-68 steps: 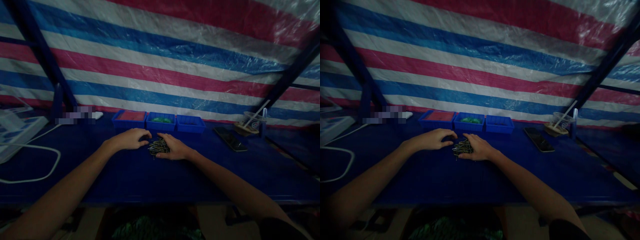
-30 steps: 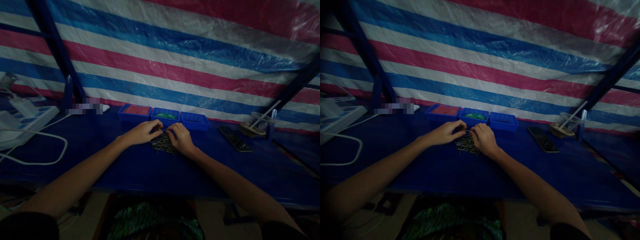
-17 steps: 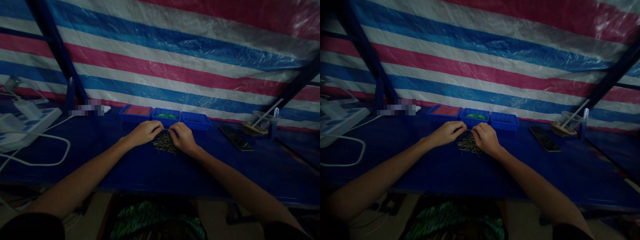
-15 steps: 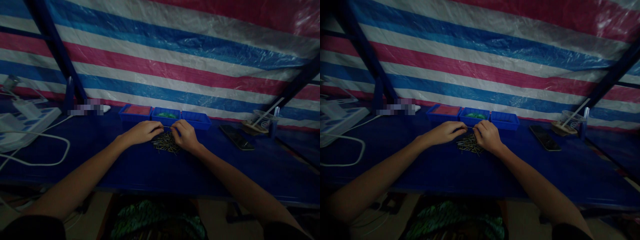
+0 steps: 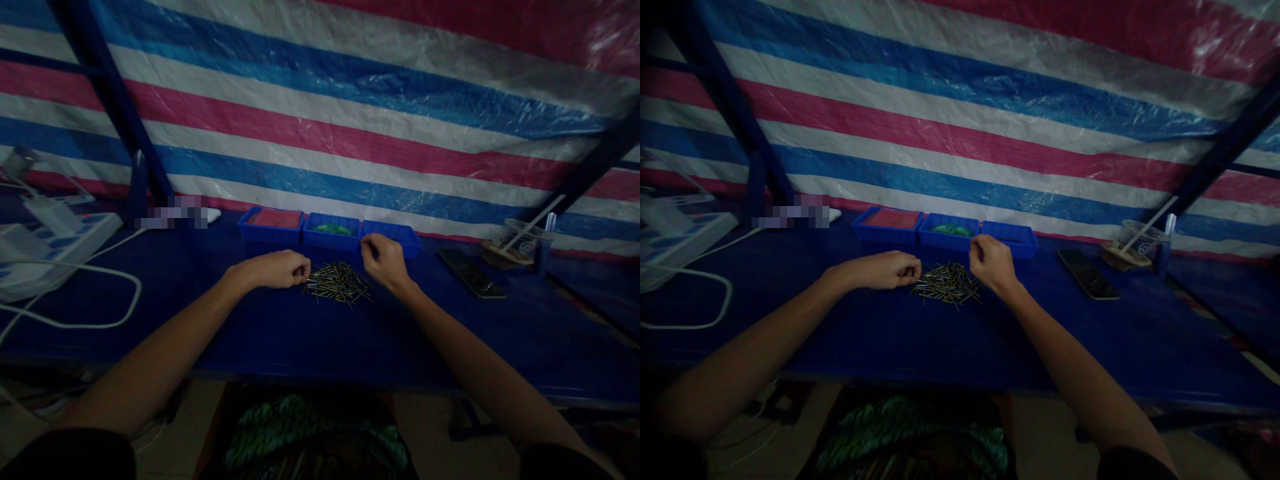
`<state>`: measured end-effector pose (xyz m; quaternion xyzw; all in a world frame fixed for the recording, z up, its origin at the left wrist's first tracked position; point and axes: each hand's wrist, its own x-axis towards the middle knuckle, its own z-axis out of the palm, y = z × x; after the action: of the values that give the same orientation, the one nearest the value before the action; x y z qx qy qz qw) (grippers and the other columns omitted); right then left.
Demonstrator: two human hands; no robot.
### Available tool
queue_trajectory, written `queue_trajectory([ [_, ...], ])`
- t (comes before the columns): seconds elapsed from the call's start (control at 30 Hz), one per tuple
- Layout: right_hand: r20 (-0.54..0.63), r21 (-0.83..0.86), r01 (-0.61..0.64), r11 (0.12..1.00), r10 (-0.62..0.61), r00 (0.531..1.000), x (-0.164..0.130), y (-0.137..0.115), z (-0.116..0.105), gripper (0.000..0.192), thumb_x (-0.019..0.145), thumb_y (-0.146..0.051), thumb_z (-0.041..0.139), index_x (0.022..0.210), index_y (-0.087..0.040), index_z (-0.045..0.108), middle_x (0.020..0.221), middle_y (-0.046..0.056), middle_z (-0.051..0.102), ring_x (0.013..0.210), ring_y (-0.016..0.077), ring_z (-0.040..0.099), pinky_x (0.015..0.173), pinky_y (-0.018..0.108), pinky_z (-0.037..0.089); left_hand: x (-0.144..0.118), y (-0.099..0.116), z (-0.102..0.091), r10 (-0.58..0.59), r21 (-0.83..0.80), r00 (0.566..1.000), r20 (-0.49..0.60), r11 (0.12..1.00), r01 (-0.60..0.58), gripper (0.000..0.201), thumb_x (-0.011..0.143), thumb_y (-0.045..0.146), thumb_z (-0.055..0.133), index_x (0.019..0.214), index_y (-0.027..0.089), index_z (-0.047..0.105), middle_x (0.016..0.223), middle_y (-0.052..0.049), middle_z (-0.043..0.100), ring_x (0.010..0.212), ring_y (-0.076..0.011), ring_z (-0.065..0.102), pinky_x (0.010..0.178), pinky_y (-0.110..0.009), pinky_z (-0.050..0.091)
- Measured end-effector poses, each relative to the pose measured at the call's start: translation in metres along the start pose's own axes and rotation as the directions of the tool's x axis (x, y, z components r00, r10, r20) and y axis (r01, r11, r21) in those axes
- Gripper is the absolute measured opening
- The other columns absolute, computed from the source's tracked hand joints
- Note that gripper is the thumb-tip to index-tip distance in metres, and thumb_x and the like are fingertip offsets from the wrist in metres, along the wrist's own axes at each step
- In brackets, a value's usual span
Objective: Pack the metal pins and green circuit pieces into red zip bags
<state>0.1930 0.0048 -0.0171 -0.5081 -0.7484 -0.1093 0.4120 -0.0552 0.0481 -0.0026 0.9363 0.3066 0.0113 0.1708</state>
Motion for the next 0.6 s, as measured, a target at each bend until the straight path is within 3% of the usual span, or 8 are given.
queue_trajectory([
  [0.13, 0.08, 0.011, 0.057, 0.998, -0.058, 0.995, -0.005, -0.02, 0.001, 0.02, 0.069, -0.015, 0.043, 0.05, -0.019, 0.046, 0.049, -0.001, 0.047, 0.046, 0.0112, 0.043, 0.05, 0.025, 0.03, -0.001, -0.007, -0.003, 0.008, -0.001, 0.998, -0.058, 1.0, -0.008, 0.014, 0.076, 0.02, 0.046, 0.08, 0.017, 0.059, 0.07, -0.001, 0.061, 0.057, -0.0109, 0.051, 0.054, -0.024, 0.034],
  [0.27, 0.088, 0.041, 0.096, 0.994, -0.1, 0.991, -0.009, -0.022, 0.002, 0.021, 0.067, -0.014, 0.041, 0.048, -0.019, 0.043, 0.047, -0.001, 0.045, 0.044, 0.01, 0.041, 0.048, 0.024, 0.028, 0.0, -0.009, -0.006, 0.047, 0.001, 0.976, -0.214, 0.999, -0.048, 0.015, 0.079, 0.022, 0.045, 0.084, 0.017, 0.058, 0.075, -0.003, 0.062, 0.062, -0.0121, 0.052, 0.057, -0.024, 0.034],
  [0.43, 0.12, 0.11, 0.191, 0.975, -0.204, 0.972, -0.011, -0.026, 0.004, 0.017, 0.072, -0.01, 0.04, 0.068, -0.018, 0.055, 0.062, 0.001, 0.053, 0.058, 0.0126, 0.049, 0.057, 0.024, 0.038, 0.003, 0.002, -0.005, 0.076, 0.015, 0.956, -0.283, 0.997, -0.075, 0.019, 0.084, 0.028, 0.042, 0.088, 0.016, 0.057, 0.079, -0.004, 0.062, 0.068, -0.0131, 0.053, 0.061, -0.025, 0.035],
  [0.53, 0.201, 0.135, 0.22, 0.966, -0.244, 0.949, -0.013, -0.033, 0.005, 0.018, 0.079, -0.019, 0.047, 0.094, -0.017, 0.057, 0.083, 0.006, 0.058, 0.076, 0.0162, 0.054, 0.07, 0.028, 0.043, 0.005, 0.007, -0.002, 0.102, 0.009, 0.951, -0.291, 0.995, -0.104, 0.021, 0.086, 0.029, 0.04, 0.091, 0.016, 0.056, 0.082, -0.004, 0.062, 0.07, -0.0134, 0.054, 0.063, -0.026, 0.036],
  [0.6, 0.246, 0.116, 0.23, 0.966, -0.253, 0.936, -0.014, -0.036, 0.007, 0.019, 0.083, -0.025, 0.048, 0.098, -0.017, 0.056, 0.088, 0.007, 0.058, 0.08, 0.0173, 0.054, 0.073, 0.03, 0.044, 0.006, 0.01, 0.001, 0.116, 0.006, 0.95, -0.289, 0.993, -0.119, 0.023, 0.087, 0.028, 0.039, 0.091, 0.015, 0.057, 0.083, -0.005, 0.062, 0.072, -0.0136, 0.054, 0.064, -0.026, 0.036],
])
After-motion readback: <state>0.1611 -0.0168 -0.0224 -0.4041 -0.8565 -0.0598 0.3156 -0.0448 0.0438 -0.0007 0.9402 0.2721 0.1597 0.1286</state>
